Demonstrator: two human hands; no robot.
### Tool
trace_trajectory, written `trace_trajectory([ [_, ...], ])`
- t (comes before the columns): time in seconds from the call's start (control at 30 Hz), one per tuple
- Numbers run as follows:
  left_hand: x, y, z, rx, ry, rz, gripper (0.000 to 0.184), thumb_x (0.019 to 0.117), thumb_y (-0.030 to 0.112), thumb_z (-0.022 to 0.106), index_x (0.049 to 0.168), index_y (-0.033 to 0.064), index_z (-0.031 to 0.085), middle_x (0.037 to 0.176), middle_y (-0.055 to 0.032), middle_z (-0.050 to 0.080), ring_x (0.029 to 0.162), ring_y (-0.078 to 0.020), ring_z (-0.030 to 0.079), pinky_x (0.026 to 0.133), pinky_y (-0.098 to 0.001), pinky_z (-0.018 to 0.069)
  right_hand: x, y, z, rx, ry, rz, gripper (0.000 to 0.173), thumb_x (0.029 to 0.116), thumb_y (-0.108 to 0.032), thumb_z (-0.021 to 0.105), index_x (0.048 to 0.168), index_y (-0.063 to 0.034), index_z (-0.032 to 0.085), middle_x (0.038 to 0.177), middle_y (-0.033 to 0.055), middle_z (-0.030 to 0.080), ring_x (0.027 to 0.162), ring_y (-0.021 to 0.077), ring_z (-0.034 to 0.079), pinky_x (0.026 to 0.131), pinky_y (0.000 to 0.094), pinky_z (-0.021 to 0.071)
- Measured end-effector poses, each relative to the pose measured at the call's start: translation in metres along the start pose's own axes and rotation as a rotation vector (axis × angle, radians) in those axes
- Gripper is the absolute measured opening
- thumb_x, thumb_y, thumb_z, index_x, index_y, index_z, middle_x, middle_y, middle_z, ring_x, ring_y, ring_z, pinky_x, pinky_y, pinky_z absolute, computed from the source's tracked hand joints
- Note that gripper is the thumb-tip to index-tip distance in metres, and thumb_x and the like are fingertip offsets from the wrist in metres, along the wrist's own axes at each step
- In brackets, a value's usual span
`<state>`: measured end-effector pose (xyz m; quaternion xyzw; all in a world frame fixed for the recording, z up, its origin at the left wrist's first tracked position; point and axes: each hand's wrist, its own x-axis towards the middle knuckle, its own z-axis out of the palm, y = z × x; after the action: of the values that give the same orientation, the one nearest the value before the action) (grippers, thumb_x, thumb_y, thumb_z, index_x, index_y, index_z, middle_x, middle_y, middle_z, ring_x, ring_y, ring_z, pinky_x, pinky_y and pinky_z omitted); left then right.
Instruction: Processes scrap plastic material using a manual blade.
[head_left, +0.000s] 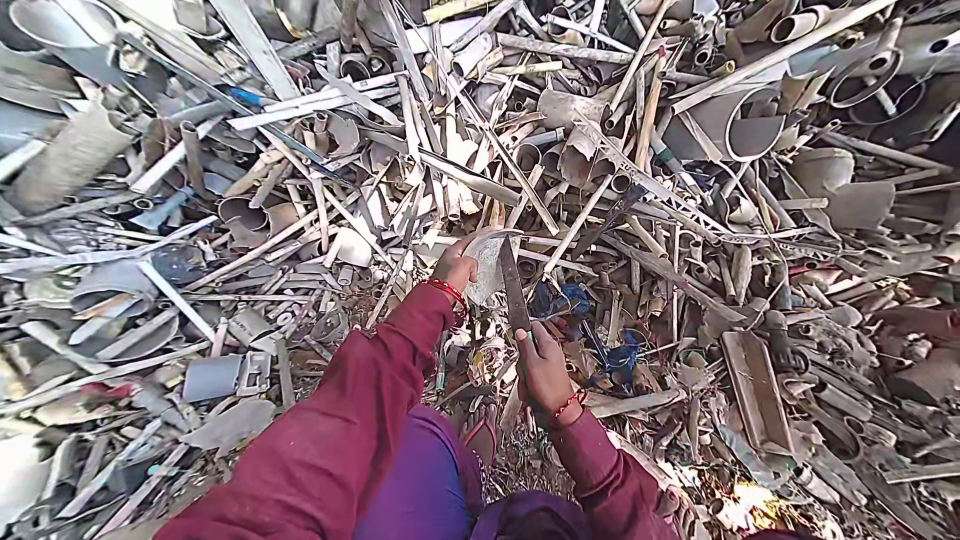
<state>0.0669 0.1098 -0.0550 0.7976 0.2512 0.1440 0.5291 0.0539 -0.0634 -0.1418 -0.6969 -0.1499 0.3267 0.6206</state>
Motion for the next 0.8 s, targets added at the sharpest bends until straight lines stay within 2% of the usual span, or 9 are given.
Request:
trace_trajectory([
  [0.07, 0.003, -0.003, -0.003, 0.104, -0.084, 0.040, 0.074, 0.0831, -0.026, 0.041, 0.147, 0.0081, 0.054, 0.153, -0.0227, 0.044, 0.140, -0.0328, 0.042, 0.111, -0.0486, 0.0356, -0.006, -0.004, 0.011, -0.130, -0.085, 0.020, 0.048, 0.1136, -0.028, 0.035, 0.152, 0.0003, 0.037, 0.072, 0.0074, 0.052, 0.048, 0.0167, 0.051, 0.050, 0.0346, 0.0504],
  [0.13, 0.011, -0.021, -0.012, 0.206, -0.159, 0.068, 0.071, 0.0848, -0.023, 0.039, 0.145, 0.0096, 0.057, 0.151, -0.0254, 0.044, 0.139, -0.0368, 0.042, 0.109, -0.0518, 0.0365, -0.006, -0.011, 0.005, -0.268, -0.217, 0.097, 0.048, 0.1139, -0.030, 0.034, 0.153, -0.0025, 0.037, 0.076, 0.0085, 0.053, 0.051, 0.0178, 0.053, 0.053, 0.0354, 0.0507],
  [0.23, 0.014, -0.027, -0.017, 0.146, -0.176, 0.121, 0.072, 0.0803, -0.025, 0.038, 0.142, 0.0056, 0.058, 0.152, -0.0210, 0.047, 0.138, -0.0305, 0.046, 0.110, -0.0463, 0.0383, 0.002, -0.009, -0.022, -0.340, -0.178, 0.051, 0.038, 0.1131, -0.030, 0.038, 0.138, -0.0036, 0.050, 0.074, 0.0074, 0.053, 0.050, 0.0171, 0.053, 0.051, 0.0349, 0.0503],
  [0.3, 0.015, -0.020, -0.016, 0.121, -0.181, 0.188, 0.074, 0.0777, -0.026, 0.038, 0.139, 0.0067, 0.061, 0.150, -0.0179, 0.051, 0.135, -0.0273, 0.050, 0.106, -0.0441, 0.0419, -0.003, -0.014, -0.016, -0.384, -0.127, 0.020, 0.041, 0.1131, -0.028, 0.038, 0.144, -0.0016, 0.049, 0.091, 0.0163, 0.062, 0.070, 0.0259, 0.062, 0.070, 0.0446, 0.0530],
  [0.37, 0.016, -0.021, -0.020, 0.145, -0.192, 0.196, 0.072, 0.0771, -0.026, 0.039, 0.137, 0.0053, 0.062, 0.149, -0.0192, 0.052, 0.135, -0.0284, 0.050, 0.107, -0.0445, 0.0410, -0.011, -0.018, 0.007, -0.438, -0.214, 0.005, 0.042, 0.1137, -0.026, 0.035, 0.144, 0.0006, 0.045, 0.093, 0.0174, 0.062, 0.074, 0.0277, 0.063, 0.072, 0.0452, 0.0538],
  [0.43, 0.016, -0.031, -0.026, 0.193, -0.194, 0.179, 0.070, 0.0771, -0.026, 0.040, 0.137, 0.0019, 0.062, 0.148, -0.0233, 0.051, 0.138, -0.0327, 0.047, 0.112, -0.0476, 0.0373, -0.012, -0.021, 0.014, -0.535, -0.360, 0.055, 0.041, 0.1140, -0.026, 0.035, 0.144, 0.0005, 0.045, 0.104, 0.0221, 0.063, 0.089, 0.0333, 0.065, 0.084, 0.0497, 0.0516],
  [0.57, 0.018, -0.028, -0.021, 0.122, -0.141, 0.278, 0.071, 0.0707, -0.019, 0.042, 0.137, -0.0004, 0.060, 0.145, -0.0125, 0.058, 0.132, -0.0159, 0.054, 0.110, -0.0331, 0.0422, -0.007, -0.023, -0.007, -0.540, -0.171, 0.023, 0.042, 0.1139, -0.029, 0.034, 0.143, -0.0019, 0.048, 0.106, 0.0223, 0.066, 0.096, 0.0358, 0.068, 0.087, 0.0521, 0.0521],
  [0.7, 0.015, -0.026, -0.018, 0.120, -0.183, 0.321, 0.070, 0.0711, -0.018, 0.040, 0.137, -0.0018, 0.059, 0.149, -0.0140, 0.054, 0.136, -0.0181, 0.052, 0.112, -0.0333, 0.0403, -0.012, -0.023, 0.002, -0.534, -0.241, 0.012, 0.044, 0.1140, -0.027, 0.034, 0.148, -0.0005, 0.043, 0.111, 0.0242, 0.066, 0.101, 0.0368, 0.067, 0.091, 0.0525, 0.0509],
  [0.8, 0.009, -0.026, -0.022, 0.147, -0.158, 0.253, 0.073, 0.0722, -0.021, 0.040, 0.139, -0.0004, 0.058, 0.148, -0.0141, 0.055, 0.132, -0.0163, 0.054, 0.109, -0.0325, 0.0425, -0.009, -0.021, -0.005, -0.609, -0.297, 0.032, 0.042, 0.1137, -0.028, 0.035, 0.145, -0.0017, 0.047, 0.115, 0.0250, 0.065, 0.106, 0.0387, 0.066, 0.093, 0.0552, 0.0500],
])
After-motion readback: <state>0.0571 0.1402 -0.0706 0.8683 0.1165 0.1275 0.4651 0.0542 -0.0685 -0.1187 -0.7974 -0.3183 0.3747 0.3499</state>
